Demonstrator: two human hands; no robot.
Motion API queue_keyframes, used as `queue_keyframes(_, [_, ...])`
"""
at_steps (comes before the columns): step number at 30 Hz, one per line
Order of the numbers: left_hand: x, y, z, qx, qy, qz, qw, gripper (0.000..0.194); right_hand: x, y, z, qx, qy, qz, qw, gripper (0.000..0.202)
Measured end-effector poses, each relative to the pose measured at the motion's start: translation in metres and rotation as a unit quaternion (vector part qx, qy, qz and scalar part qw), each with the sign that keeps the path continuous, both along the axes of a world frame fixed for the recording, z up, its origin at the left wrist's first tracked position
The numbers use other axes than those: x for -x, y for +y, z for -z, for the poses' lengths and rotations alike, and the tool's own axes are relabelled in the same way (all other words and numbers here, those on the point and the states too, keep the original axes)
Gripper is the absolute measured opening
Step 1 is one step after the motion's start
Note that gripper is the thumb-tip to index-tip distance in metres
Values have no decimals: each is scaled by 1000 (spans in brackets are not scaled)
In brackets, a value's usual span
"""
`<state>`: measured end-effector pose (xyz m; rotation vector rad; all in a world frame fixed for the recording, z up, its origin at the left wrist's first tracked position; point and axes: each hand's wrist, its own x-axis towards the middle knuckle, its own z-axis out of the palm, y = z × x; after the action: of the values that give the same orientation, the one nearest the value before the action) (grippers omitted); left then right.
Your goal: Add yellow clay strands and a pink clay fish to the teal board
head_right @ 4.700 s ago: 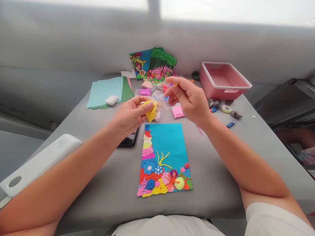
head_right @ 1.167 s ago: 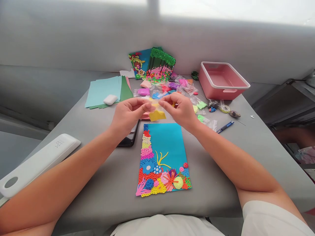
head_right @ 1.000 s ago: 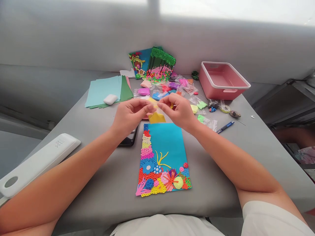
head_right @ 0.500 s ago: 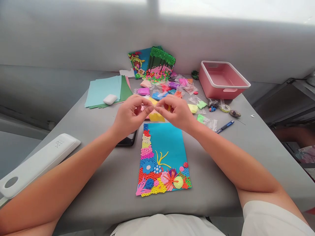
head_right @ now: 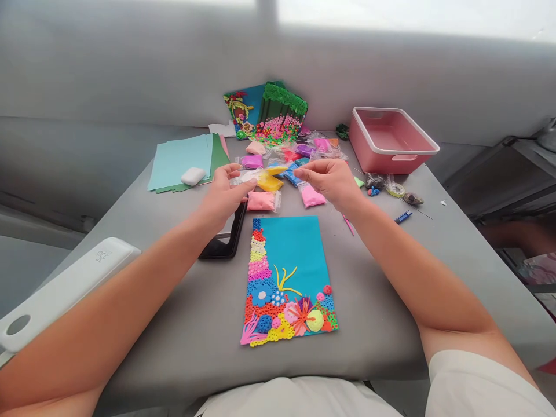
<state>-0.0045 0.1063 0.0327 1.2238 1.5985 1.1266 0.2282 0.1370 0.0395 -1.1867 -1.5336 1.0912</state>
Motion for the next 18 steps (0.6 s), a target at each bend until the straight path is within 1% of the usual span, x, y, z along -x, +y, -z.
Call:
queue_keyframes(3, [1,0,-1,-15,9,-3,1000,45,-1,1,2,-15,-51,8,999,40])
queue_keyframes(5, [0,-2,-2,-32,8,0,999,43,1,0,2,-25,-52,-7,998,41])
queue_keyframes(7, [-2,-4,-3,-44,-5,15,999,38,4,-4,-1,-14,-38,-34,999,36])
queue_keyframes(9, [-5,-7,-3,-37,-38,64,997,27,9,-10,-6,13,-41,-64,997,39])
queue_keyframes(11, [-8,-11,-4,-9,-90,140,986,19,13,-16,-10,8,-51,-78,996,42])
queue_keyframes(13, [-11,-16,-7,19,-135,202,970,27,17,-21,-12,-40,-31,-93,994,37])
queue_keyframes(14, [-12,-19,-9,27,-150,219,964,33,19,-24,-12,-65,-15,-103,992,36])
queue_keyframes(16, [-15,-23,-12,36,-178,229,956,41,22,-27,-11,-114,-2,-118,986,32])
queue_keyframes(18, [-15,-25,-16,63,-228,227,945,42,24,-31,-10,-177,-34,-106,978,21])
